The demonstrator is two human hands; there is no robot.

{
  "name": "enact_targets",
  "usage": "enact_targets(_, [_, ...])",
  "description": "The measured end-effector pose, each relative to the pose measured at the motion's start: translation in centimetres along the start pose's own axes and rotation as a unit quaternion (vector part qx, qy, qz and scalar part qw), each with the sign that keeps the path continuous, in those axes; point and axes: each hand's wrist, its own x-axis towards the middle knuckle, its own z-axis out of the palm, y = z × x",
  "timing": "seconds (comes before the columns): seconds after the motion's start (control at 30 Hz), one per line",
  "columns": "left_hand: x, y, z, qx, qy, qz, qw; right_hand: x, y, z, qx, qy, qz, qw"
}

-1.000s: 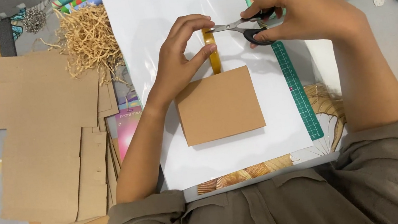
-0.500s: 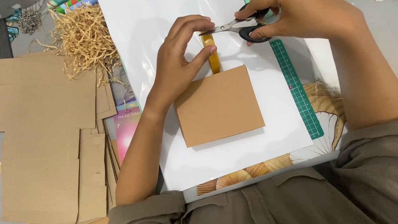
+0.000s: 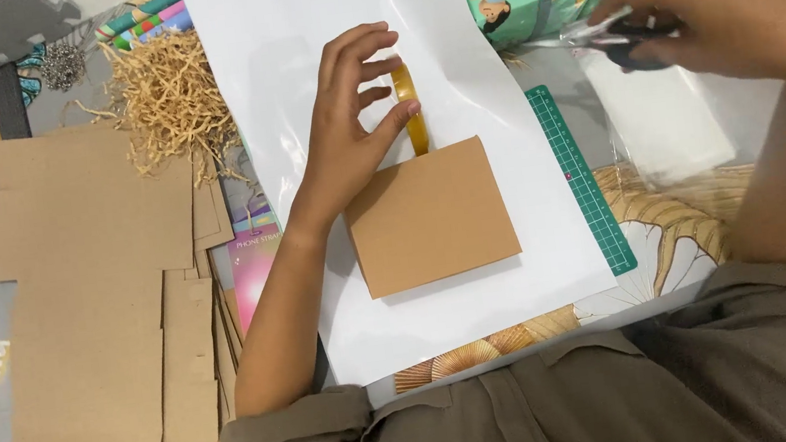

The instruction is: The person places a small brown box on a sheet of wrapping paper, secures it with tape, and folds the paper around the box. They use scissors to cut tape and smooth the paper to complete the wrapping.

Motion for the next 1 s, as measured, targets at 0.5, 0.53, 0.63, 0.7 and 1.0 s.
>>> enact_targets(0.5, [-1.0,1.8,1.5,-0.017,0.058,-0.011,0.998,-3.5,-3.9,6.2,-0.068,0.146,-0.026,0.987])
enact_targets(0.53, [-1.2,2.4,1.6,-0.012,0.073,-0.010,0.997,-2.6,-5.9,6.2,0.026,0.135,-0.061,0.989])
enact_targets(0.63, [-1.8,4.4,2.6,-0.009,0.092,0.005,0.996,-0.4,-10.7,6.6,0.166,0.165,-0.138,0.962])
enact_targets(0.7, [-2.3,5.3,3.4,-0.011,0.097,0.017,0.995,0.9,-12.5,7.0,0.208,0.204,-0.182,0.939])
enact_targets(1.0, [-4.7,7.1,3.5,-0.008,0.157,0.059,0.986,-3.2,-7.9,6.2,0.143,0.195,-0.139,0.960])
